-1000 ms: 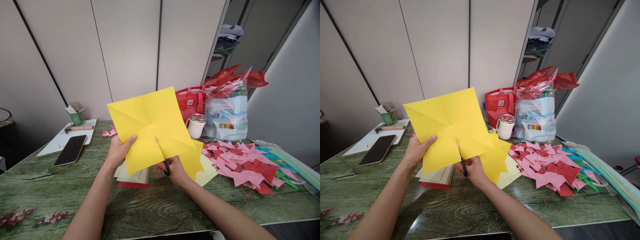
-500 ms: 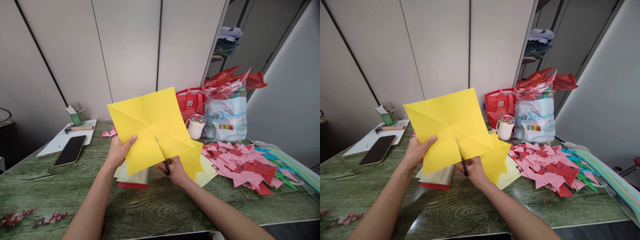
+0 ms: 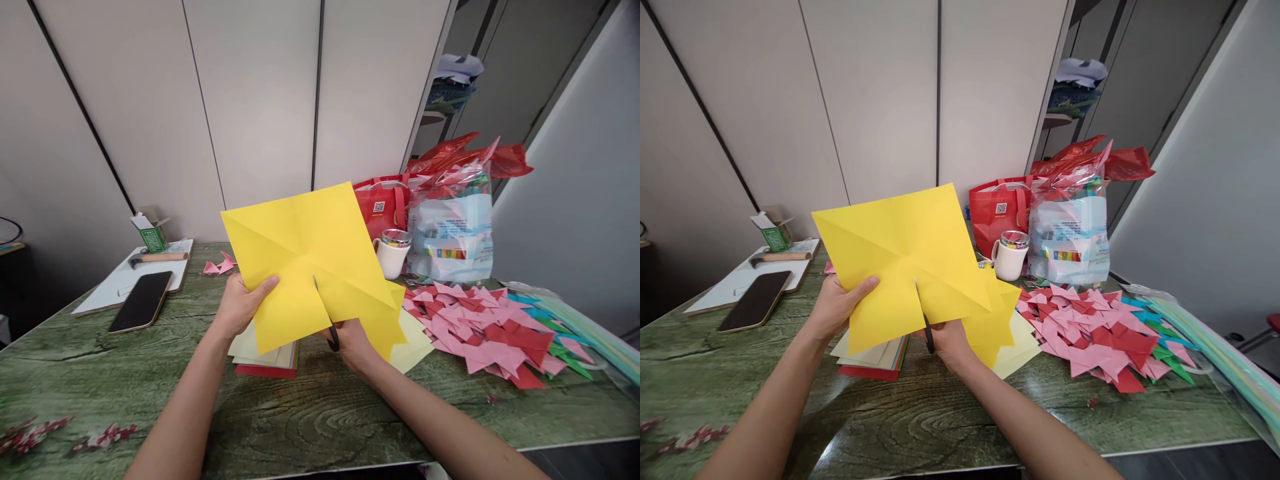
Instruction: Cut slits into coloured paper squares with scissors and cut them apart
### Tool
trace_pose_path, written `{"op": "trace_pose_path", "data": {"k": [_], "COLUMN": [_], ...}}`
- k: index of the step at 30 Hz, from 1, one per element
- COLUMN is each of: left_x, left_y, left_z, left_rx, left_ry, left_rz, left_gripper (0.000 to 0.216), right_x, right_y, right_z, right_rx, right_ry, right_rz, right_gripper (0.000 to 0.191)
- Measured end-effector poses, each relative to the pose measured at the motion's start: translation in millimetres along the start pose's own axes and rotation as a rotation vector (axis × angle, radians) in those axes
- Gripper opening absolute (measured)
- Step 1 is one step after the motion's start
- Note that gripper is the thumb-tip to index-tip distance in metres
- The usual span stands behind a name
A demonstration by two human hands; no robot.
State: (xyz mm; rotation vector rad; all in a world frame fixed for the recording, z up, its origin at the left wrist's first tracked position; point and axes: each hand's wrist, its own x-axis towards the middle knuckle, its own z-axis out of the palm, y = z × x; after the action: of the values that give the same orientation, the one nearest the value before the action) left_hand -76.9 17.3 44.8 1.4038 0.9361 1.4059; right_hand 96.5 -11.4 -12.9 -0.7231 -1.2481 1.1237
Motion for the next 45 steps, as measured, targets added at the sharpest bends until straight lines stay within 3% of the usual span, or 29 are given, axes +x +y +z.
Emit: {"op": "trace_pose_path", "data": {"k": [4, 10, 25, 45], "left_x": [0.1, 0.6, -0.8, -1.3], "left_y": [-0.2, 0.0, 3.0, 3.4], "left_z": [-0.2, -0.6, 2.6, 2.9], "left_rx": [0.002, 0.024, 0.034, 0.038], "left_ry": [-0.005, -0.001, 0.033, 0.015], "left_rz": [0.002, -0.013, -0.016, -0.009], "left_gripper": [0.032, 0.031, 0.032, 0.032], "right_x": [-0.8, -1.2, -1.8, -1.3], "right_y": [-1.7, -4.5, -0.3, -0.9], "right_z": [1.7, 3.0, 0.8, 3.1], "right_rx": [0.020, 0.019, -0.008, 0.049], "right_ry": [0.007, 0.009, 0.022, 0.008], "right_rz": [0.073, 0.116, 0.138, 0.111], "right_gripper": [0.019, 0.011, 0.016, 0.007]}}
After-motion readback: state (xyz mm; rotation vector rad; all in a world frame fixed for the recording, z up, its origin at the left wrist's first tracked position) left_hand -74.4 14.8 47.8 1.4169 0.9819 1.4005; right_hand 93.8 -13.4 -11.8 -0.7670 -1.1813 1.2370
